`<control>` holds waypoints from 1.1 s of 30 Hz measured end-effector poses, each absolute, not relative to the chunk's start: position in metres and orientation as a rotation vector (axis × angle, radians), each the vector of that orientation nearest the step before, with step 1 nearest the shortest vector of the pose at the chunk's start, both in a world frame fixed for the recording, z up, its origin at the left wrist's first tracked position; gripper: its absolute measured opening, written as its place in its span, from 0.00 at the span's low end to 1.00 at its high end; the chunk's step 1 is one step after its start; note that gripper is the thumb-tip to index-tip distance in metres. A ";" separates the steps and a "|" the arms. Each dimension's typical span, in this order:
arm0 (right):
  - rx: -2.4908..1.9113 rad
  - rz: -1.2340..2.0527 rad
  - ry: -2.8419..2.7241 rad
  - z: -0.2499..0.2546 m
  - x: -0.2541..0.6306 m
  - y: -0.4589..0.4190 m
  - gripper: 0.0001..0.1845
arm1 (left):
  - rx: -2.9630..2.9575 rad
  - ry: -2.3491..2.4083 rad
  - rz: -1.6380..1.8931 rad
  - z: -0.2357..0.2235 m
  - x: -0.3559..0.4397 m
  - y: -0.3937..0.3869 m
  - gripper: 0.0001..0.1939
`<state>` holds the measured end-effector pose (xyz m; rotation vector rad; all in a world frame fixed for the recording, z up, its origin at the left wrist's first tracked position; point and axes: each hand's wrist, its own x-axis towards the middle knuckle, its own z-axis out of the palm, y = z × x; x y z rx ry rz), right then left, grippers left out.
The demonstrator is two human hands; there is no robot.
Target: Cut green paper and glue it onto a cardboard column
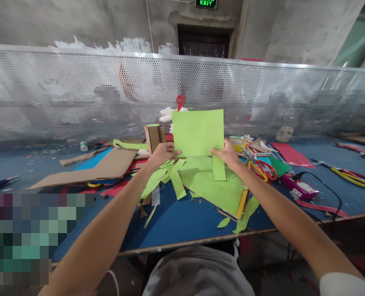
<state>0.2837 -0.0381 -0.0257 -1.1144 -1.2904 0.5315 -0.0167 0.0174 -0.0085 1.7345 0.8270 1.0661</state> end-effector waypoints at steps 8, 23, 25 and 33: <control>-1.126 0.517 -1.288 -0.024 0.283 -0.039 0.30 | 1.729 0.809 1.063 -0.009 -0.018 0.018 0.25; -1.122 0.507 -1.294 -0.024 0.284 -0.038 0.28 | 1.764 0.819 1.068 -0.007 -0.018 0.017 0.26; -1.122 0.505 -1.293 -0.025 0.285 -0.038 0.29 | 1.773 0.814 1.075 -0.006 -0.018 0.017 0.26; -1.102 0.520 -1.284 -0.027 0.287 -0.033 0.29 | 1.806 0.798 1.087 -0.007 -0.019 0.018 0.26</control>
